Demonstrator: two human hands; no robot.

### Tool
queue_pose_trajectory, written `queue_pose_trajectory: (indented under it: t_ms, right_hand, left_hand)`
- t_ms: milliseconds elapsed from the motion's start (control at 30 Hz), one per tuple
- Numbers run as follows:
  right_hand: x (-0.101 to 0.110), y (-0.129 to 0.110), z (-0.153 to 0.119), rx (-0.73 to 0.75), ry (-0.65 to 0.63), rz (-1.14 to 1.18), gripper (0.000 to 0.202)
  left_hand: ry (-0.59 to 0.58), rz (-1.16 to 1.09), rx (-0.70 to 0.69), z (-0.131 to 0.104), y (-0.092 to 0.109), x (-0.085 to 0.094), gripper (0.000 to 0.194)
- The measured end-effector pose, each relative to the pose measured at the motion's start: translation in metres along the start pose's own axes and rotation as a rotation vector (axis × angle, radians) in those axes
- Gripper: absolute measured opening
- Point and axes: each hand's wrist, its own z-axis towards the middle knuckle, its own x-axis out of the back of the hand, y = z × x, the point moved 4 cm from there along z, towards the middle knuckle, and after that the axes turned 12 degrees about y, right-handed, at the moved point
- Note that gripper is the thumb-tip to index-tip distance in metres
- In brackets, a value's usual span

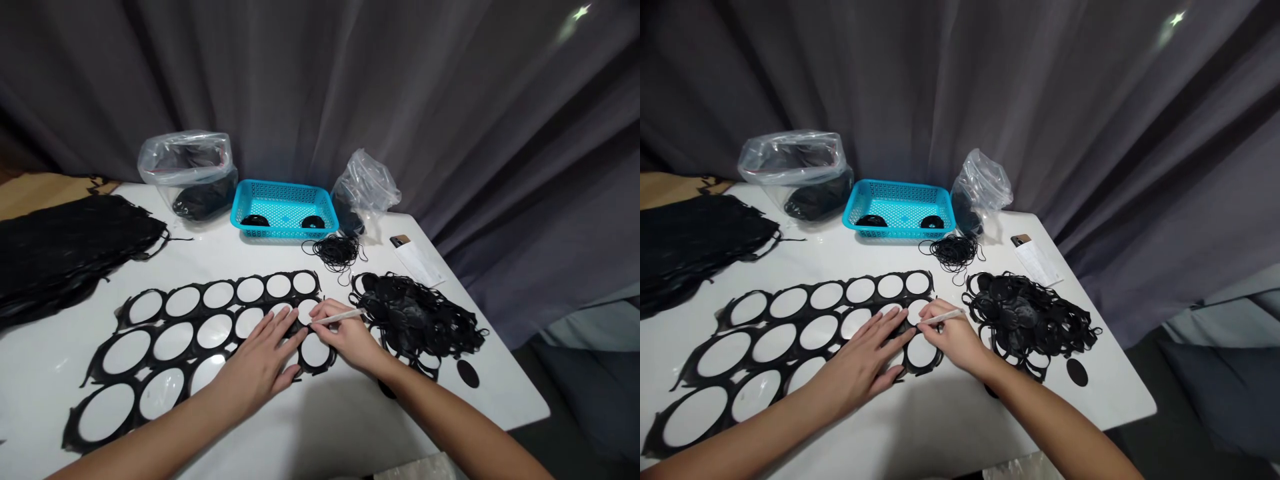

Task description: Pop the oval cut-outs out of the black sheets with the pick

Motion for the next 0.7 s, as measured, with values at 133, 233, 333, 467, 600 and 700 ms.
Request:
queue_pose_trajectory:
  t_ms: [133,233,333,467,600,700]
  right_hand:
    - [-0.005,-0.008,-0.002,0.321,-0.142,-0.236,0.009]
    - [0.014,0.005,0.025,0.341,-0.035,-0.483,0.013]
    - [0.056,0.027,0.066,0.104,0.278,-0.613,0.015]
    - [0.071,0.043,0.093,-0.136,0.314,-0.364,0.015]
    - [0.03,0.037,0.081,-0.22,0.086,-0.029,0.023]
    - [0.003,0.028,0.07,-0.175,-0.005,0.042,0.019]
  left_hand:
    - [0.01,-0.018,0.004,0.001,0.0,0.0,0.059]
    - [0.015,-0.049,0.012,0.001,-0.001,0.001,0.056]
    - [0.015,-0.056,0.025,-0.001,-0.001,0.003,0.054]
    - [-0.006,-0.056,0.03,0.002,-0.002,0.007,0.055]
    - [-0.04,-0.025,0.007,0.016,-0.008,0.004,0.055]
    - [-0.039,-0.005,0.009,0.026,-0.015,-0.003,0.054]
